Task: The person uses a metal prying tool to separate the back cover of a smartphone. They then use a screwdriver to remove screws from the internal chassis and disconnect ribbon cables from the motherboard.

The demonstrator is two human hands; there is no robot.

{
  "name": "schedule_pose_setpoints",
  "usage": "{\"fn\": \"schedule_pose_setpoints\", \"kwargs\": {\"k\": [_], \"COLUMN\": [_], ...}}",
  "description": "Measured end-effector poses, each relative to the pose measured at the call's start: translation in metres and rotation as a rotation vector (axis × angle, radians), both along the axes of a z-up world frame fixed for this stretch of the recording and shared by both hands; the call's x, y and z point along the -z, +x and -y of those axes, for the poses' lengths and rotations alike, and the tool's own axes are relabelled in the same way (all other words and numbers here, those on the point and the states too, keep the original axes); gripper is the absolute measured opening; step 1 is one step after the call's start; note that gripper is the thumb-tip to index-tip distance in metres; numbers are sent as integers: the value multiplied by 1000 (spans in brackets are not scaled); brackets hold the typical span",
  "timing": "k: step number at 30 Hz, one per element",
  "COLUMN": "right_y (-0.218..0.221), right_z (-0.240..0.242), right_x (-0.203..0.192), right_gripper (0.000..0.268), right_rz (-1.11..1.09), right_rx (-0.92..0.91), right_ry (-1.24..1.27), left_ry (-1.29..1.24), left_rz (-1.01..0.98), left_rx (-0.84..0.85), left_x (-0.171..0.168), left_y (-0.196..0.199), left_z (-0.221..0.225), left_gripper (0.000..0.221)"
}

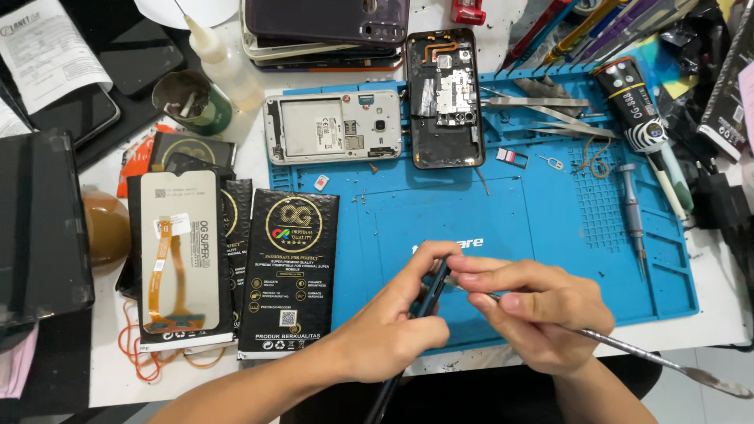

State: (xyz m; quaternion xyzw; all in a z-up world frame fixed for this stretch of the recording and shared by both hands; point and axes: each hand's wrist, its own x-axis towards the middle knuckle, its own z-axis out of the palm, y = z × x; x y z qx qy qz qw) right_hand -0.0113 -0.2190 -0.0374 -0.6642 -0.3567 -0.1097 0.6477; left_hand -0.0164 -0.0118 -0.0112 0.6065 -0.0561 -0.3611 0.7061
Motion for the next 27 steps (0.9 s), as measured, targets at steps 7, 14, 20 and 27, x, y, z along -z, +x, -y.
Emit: {"fn": "schedule_pose_setpoints", "kwargs": {"k": [7,14,20,27], "right_y": [0,-9,4,-28], "right_z": [-4,-7,3,15], "right_x": [11,12,2,-19], "right_gripper": [40,44,31,28], "right_rz": [-5,-183,-308,-189], "right_rx": [27,31,251,300], "right_ry": [40,183,200,233], "left_ry": [-84,-254,-139,-187], "left_rz": [-33,-71,215,99], "left_rx": [-65,-76,109,38], "left_x": [6,16,1,-3], "left_y": [-1,-4,-5,9], "left_z": [4,6,-5,-19], "left_gripper": [55,57,58,55]}}
